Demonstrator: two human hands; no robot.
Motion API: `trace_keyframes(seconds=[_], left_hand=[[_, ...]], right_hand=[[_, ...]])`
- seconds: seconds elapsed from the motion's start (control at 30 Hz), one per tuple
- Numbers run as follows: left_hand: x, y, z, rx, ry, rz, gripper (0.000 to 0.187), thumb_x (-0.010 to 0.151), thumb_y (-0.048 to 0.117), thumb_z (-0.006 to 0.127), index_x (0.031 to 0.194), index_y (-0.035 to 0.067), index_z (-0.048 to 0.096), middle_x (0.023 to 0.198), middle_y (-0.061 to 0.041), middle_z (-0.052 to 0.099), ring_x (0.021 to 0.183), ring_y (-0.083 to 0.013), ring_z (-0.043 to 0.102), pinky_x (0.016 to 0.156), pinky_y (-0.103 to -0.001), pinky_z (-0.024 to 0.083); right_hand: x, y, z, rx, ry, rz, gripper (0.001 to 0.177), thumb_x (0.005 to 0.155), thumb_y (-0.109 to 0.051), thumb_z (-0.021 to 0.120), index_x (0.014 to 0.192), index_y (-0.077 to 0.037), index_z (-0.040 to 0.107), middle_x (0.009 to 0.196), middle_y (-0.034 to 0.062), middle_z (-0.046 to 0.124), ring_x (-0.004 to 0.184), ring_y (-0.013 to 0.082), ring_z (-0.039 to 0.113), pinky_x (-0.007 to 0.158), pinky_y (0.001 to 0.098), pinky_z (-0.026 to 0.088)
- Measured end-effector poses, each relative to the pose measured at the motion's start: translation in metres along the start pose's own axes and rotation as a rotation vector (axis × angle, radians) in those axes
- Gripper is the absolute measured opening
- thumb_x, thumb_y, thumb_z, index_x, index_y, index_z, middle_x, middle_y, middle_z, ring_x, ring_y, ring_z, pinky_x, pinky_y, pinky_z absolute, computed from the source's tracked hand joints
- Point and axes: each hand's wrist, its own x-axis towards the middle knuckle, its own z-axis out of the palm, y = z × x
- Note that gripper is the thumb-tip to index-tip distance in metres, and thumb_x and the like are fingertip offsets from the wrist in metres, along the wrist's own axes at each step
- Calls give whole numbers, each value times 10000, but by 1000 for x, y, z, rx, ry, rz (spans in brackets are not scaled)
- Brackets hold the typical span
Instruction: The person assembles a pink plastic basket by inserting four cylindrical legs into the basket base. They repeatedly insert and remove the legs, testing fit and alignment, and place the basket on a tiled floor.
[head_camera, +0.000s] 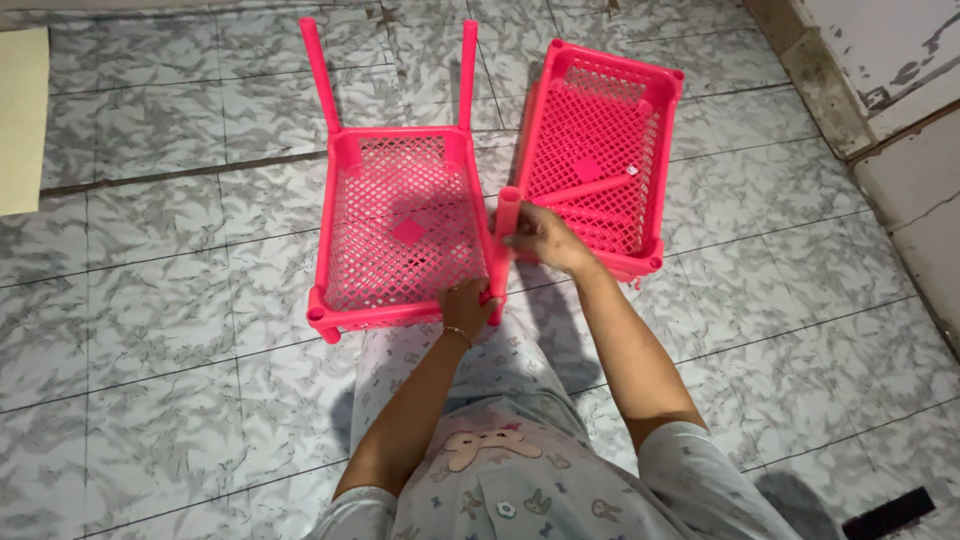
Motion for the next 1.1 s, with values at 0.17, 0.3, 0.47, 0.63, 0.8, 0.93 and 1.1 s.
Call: trace_keyframes(seconds=[0.17,0.3,0.47,0.63,0.8,0.93,1.1], left_hand=[[1,-1,0,20,40,31,470,760,429,791,1137,161,705,1037,-34,700,1021,-250,643,960,-483,369],[-1,0,0,3,-3,4,461,780,429,776,1152,166,703,1059,-31,700,1034,-244,647,977,-474,374],[0,1,0,18,-7,-4,452,787,434,785,1142,166,706,1072,-36,701,1042,-253,644,984,-483,370],[1,2,2,33,4,-7,458,777,446,793,1132,170,705,1074,-27,702,1053,-253,641,994,-490,376],[1,-2,4,19,-20,-20,451,791,428,789,1147,166,698,1095,-31,697,1069,-247,634,1002,-495,370],[-1,-4,3,-7,-8,-11,456,795,426,782,1160,166,691,1110,-30,695,1081,-243,634,1008,-490,374],[-1,-3,2,-12,-16,-16,460,796,425,779,1166,165,692,1114,-30,694,1077,-248,633,1010,-494,367]], right_hand=[[7,6,19,-338,273,-13,410,854,-86,849,1149,-1,578,945,79,681,838,149,656,711,327,583],[6,1,30,-490,395,-8,566,774,-137,905,1177,-22,525,908,79,677,772,155,640,691,339,565],[0,-12,13,-36,88,-91,494,921,-67,755,1345,-32,504,1199,20,673,1085,123,648,909,305,564],[-1,-12,5,-9,22,20,408,908,5,687,1305,-26,601,1110,33,707,979,131,670,826,296,576],[1,-3,17,-21,126,57,351,893,5,697,1232,-24,609,1014,19,688,895,107,658,754,287,569],[1,4,20,-173,200,65,318,887,-17,730,1184,-27,615,938,35,654,824,105,609,712,292,543],[2,10,24,-368,283,1,326,859,-18,763,1153,-25,622,938,61,671,839,122,612,752,291,542]])
